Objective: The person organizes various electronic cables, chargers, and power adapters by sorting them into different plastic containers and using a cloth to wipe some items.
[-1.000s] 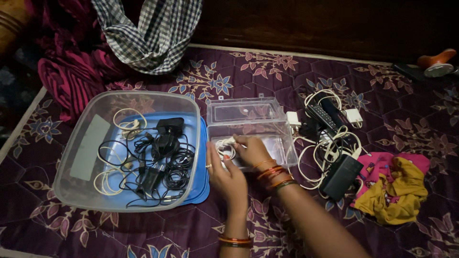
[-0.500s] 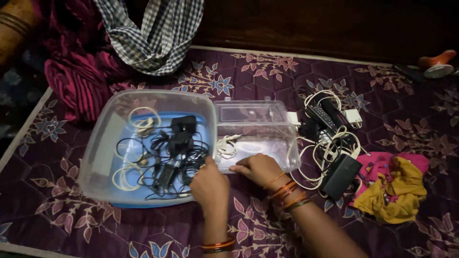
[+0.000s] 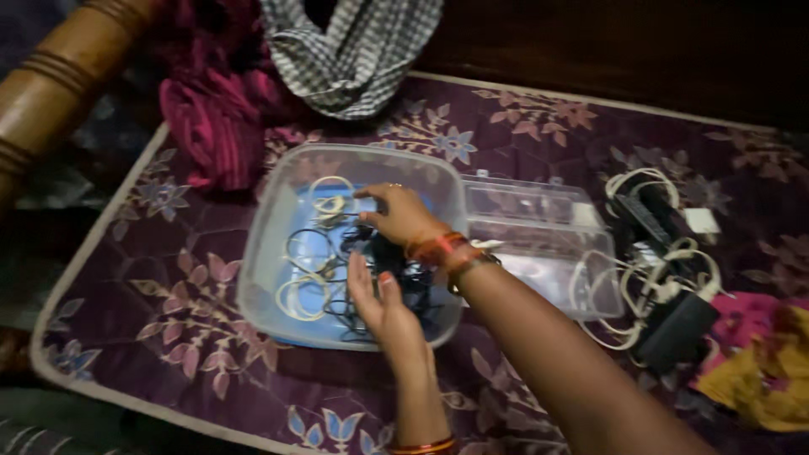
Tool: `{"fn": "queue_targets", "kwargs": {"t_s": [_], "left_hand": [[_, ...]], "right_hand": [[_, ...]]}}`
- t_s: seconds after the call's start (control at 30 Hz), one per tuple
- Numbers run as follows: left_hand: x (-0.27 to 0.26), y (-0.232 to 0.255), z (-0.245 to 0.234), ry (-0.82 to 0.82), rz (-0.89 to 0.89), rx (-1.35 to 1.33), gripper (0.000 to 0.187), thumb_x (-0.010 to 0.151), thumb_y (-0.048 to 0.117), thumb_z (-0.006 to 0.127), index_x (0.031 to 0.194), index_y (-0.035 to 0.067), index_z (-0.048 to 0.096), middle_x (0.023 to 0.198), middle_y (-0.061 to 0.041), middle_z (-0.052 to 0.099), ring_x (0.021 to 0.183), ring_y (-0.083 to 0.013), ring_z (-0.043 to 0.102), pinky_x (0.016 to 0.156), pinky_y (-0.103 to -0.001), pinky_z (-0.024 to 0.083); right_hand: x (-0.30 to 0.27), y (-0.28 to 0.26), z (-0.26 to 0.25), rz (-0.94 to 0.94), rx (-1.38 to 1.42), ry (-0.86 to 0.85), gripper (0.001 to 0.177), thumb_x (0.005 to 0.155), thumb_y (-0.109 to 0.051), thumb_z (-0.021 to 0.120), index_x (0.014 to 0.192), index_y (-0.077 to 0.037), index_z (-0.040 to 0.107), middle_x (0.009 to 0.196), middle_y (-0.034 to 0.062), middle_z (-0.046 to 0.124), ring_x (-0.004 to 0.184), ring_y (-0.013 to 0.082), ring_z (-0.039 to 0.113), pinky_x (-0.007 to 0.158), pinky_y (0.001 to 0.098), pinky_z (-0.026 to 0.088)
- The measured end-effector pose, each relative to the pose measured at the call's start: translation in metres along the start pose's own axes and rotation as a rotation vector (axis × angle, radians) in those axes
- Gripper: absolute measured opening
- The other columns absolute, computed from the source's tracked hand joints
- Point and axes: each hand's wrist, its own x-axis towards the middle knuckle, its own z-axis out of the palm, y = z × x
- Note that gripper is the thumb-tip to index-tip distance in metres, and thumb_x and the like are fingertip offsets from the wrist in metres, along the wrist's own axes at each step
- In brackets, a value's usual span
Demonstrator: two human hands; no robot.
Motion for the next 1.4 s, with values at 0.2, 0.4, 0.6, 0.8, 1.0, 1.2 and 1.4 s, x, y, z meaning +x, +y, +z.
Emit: {"fn": "queue_targets", "kwargs": {"t_s": [0.2,0.4,0.6,0.8,1.0,1.2,1.4], "left_hand": [[0.011,-0.010,-0.008,0.277,-0.204,-0.326,0.058,0.096,0.007,0.052,0.152,0.006,0.035,0.161,-0.014,0.038,0.151,-0.0264,0.034,0.120,-0.041,0.028],[0.014,-0.013,-0.001,0.275,-0.239,-0.342,0.056,0.096,0.007,0.052,0.150,0.003,0.037,0.160,-0.016,0.039,0.150,-0.0261,0.036,0.121,-0.041,0.029],[-0.010,-0.027,0.023,0.130,-0.304,-0.472,0.057,0.097,0.008,0.056,0.151,-0.001,0.040,0.155,-0.018,0.047,0.142,-0.0267,0.046,0.117,-0.040,0.036],[-0.033,-0.020,0.045,-0.169,-0.503,-0.632,0.064,0.096,0.016,0.062,0.153,0.001,0.036,0.148,-0.018,0.053,0.127,-0.0252,0.059,0.106,-0.039,0.051],[-0.059,-0.022,0.066,-0.477,-0.540,-0.575,0.074,0.090,0.012,0.069,0.153,0.002,0.032,0.141,-0.020,0.057,0.119,-0.0277,0.064,0.096,-0.040,0.058],[-0.077,-0.060,0.075,-0.649,-0.324,-0.208,0.063,0.090,0.010,0.074,0.145,-0.005,0.047,0.131,-0.021,0.066,0.113,-0.0251,0.068,0.090,-0.030,0.060],[-0.085,-0.037,0.077,-0.724,-0.264,0.070,0.035,0.080,0.007,0.084,0.109,-0.005,0.069,0.106,-0.017,0.076,0.094,-0.0211,0.078,0.077,-0.029,0.061]], "right_hand": [[0.061,0.043,0.073,0.166,-0.166,-0.154,0.043,0.089,-0.024,0.071,0.131,-0.017,0.068,0.131,0.0195,0.066,0.126,0.0389,0.059,0.109,0.0472,0.043],[0.067,0.030,0.077,0.193,-0.041,-0.089,0.033,0.095,-0.025,0.069,0.125,-0.011,0.071,0.125,0.0183,0.069,0.118,0.0349,0.065,0.103,0.0420,0.050],[0.012,-0.026,-0.009,-0.191,0.325,0.119,0.034,0.097,-0.012,0.069,0.129,-0.003,0.067,0.127,0.0130,0.065,0.119,0.0234,0.065,0.101,0.0341,0.053],[-0.102,-0.073,-0.140,-0.049,0.549,0.186,0.032,0.101,-0.010,0.063,0.133,-0.002,0.066,0.135,0.0120,0.064,0.124,0.0247,0.068,0.104,0.0385,0.055],[-0.175,-0.052,-0.182,0.253,0.740,0.232,0.039,0.094,-0.008,0.061,0.133,-0.006,0.063,0.129,0.0123,0.070,0.112,0.0255,0.073,0.093,0.0383,0.063],[-0.213,-0.001,-0.189,0.444,0.441,0.287,0.039,0.093,-0.004,0.063,0.132,-0.003,0.067,0.120,0.0145,0.076,0.108,0.0232,0.075,0.087,0.0383,0.065],[-0.239,0.030,-0.215,0.455,0.544,0.283,0.034,0.096,-0.003,0.060,0.129,-0.002,0.067,0.116,0.0120,0.077,0.105,0.0213,0.076,0.087,0.0356,0.064]]}}
